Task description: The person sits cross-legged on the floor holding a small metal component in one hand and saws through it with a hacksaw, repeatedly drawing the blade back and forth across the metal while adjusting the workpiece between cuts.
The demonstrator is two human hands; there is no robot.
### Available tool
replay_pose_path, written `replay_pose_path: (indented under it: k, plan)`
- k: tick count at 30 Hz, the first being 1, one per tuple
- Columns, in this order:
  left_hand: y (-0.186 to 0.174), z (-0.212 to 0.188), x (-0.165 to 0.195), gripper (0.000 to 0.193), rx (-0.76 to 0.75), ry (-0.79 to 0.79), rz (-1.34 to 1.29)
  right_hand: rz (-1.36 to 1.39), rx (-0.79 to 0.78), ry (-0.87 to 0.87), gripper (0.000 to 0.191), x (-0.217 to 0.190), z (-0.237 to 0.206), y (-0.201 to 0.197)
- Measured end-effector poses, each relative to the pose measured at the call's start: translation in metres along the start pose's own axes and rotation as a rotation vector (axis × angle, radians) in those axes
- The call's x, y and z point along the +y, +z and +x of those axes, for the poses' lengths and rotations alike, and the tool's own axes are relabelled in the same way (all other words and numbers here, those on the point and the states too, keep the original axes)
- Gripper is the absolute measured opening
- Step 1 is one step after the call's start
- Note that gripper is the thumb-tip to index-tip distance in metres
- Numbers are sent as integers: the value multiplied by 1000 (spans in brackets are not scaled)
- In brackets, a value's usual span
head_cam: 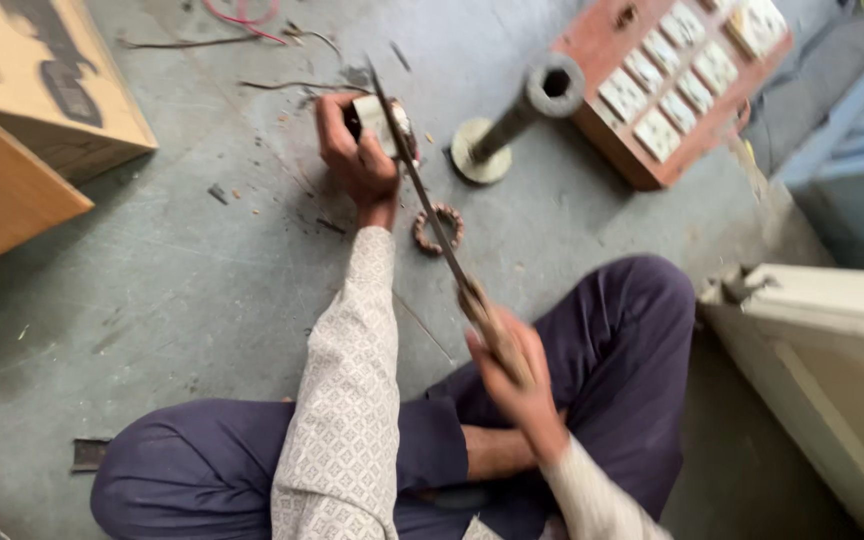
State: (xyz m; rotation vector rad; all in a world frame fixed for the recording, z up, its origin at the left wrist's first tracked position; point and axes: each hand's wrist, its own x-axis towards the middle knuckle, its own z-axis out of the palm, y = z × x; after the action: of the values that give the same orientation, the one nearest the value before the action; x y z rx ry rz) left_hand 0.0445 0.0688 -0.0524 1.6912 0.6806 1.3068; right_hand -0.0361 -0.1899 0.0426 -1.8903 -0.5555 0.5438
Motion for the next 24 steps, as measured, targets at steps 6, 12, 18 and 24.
replay_pose_path:
  k: [6, 12, 18, 24]
  plan:
    - [-2, 3, 13, 36, -31, 30, -3, 59, 12, 79, 29, 0, 41, 14]
    - [-1, 4, 8, 35, 10, -12, 23, 78, -41, 40, 39, -3, -20, -1]
    - [2, 4, 9, 34, 15, 13, 34, 11, -15, 329, 32, -5, 33, 7]
    - [0, 8, 6, 35, 16, 15, 33, 40, 84, -63, 42, -7, -39, 1]
